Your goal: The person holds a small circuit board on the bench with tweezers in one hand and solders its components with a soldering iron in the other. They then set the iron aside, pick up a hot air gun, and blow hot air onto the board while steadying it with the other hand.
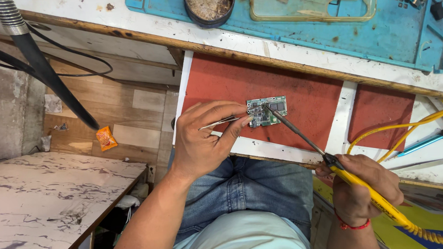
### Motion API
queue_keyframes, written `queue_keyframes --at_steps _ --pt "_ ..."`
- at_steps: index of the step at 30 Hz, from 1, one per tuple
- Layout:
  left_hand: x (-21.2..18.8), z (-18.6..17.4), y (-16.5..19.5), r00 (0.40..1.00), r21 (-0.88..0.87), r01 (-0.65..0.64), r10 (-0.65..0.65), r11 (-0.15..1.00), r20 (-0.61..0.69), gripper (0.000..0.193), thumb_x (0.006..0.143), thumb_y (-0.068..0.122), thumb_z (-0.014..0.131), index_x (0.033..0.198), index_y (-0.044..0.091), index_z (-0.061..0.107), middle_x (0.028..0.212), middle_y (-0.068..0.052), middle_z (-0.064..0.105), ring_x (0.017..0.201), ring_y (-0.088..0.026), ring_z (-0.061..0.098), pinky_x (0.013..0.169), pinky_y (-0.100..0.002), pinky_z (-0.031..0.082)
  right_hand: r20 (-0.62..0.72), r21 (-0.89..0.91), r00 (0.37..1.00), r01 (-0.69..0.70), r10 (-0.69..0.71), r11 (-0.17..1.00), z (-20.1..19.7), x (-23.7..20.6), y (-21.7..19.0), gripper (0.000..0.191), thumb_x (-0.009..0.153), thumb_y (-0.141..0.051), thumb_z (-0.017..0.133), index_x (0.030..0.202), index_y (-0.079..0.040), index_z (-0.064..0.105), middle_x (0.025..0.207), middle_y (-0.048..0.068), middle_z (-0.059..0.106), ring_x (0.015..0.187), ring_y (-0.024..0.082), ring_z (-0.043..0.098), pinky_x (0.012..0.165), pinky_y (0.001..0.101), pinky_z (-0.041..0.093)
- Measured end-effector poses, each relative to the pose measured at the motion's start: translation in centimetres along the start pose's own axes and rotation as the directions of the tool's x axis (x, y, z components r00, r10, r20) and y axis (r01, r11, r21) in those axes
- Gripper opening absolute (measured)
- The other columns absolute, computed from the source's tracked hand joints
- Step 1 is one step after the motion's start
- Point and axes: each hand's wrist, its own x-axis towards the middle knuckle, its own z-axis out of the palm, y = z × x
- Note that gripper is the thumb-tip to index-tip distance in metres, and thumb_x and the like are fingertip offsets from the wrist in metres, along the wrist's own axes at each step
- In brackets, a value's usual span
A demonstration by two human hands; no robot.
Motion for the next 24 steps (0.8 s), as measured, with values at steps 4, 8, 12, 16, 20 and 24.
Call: queue_keyframes --at_steps 4,8,12,16,20,24 --pt "0.0 -0.1 -0.1 1.000 0.010 -0.024 0.024 1.000 0.014 0.015 0.091 0.013 0.082 0.103 0.008 0.074 0.103 -0.005 0.077 0.096 -0.023 0.076 0.082 -0.035 0.056 0.032 -0.042 0.998 -0.060 0.061 0.997 -0.3 -0.3 -0.2 0.028 0.106 -0.020 0.067 0.114 0.007 0.066 0.081 0.020 0.070 0.065 0.022 0.073 0.060 0.0266 0.061" --pt "-0.1 -0.1 -0.1 1.000 0.016 -0.020 0.020 1.000 0.024 0.014 0.091 0.014 0.082 0.101 0.009 0.075 0.101 -0.005 0.077 0.093 -0.022 0.076 0.080 -0.035 0.056 0.017 -0.070 0.999 -0.028 0.029 0.997 -0.5 -0.9 0.3 0.024 0.104 -0.014 0.072 0.114 0.006 0.065 0.082 0.020 0.070 0.068 0.023 0.074 0.063 0.0269 0.062" --pt "-0.2 0.0 -0.2 0.999 0.028 -0.027 0.026 0.999 0.039 0.014 0.090 0.014 0.083 0.101 0.010 0.076 0.101 -0.005 0.078 0.091 -0.022 0.076 0.078 -0.034 0.054 0.030 -0.117 1.000 0.004 -0.001 0.993 -0.5 -1.3 0.6 0.023 0.103 -0.015 0.073 0.109 0.005 0.063 0.080 0.019 0.070 0.067 0.021 0.074 0.062 0.0267 0.061" --pt "-0.2 -0.1 -0.3 0.998 0.026 -0.037 0.036 0.999 0.044 0.014 0.090 0.014 0.082 0.101 0.010 0.076 0.102 -0.004 0.078 0.091 -0.022 0.076 0.079 -0.034 0.054 0.052 -0.123 0.999 -0.009 0.015 0.992 -0.8 -1.3 0.7 0.024 0.102 -0.017 0.073 0.108 0.005 0.063 0.081 0.020 0.071 0.065 0.020 0.074 0.061 0.0253 0.060" --pt "-0.2 0.0 -0.3 0.999 0.028 -0.034 0.033 0.999 0.037 0.013 0.090 0.014 0.082 0.101 0.010 0.076 0.101 -0.004 0.078 0.090 -0.021 0.076 0.077 -0.034 0.053 0.048 -0.133 0.998 -0.028 0.035 0.991 -1.0 -1.5 0.9 0.024 0.102 -0.018 0.073 0.107 0.005 0.064 0.081 0.020 0.071 0.063 0.019 0.073 0.060 0.0240 0.059" --pt "-0.1 0.0 -0.3 0.999 0.033 -0.033 0.032 0.999 0.037 0.013 0.089 0.013 0.083 0.100 0.010 0.076 0.100 -0.004 0.078 0.089 -0.021 0.076 0.076 -0.034 0.053 0.033 -0.160 0.999 0.005 0.000 0.987 -1.0 -1.7 1.1 0.026 0.103 -0.019 0.073 0.107 0.005 0.065 0.084 0.020 0.071 0.066 0.020 0.074 0.063 0.0245 0.060"
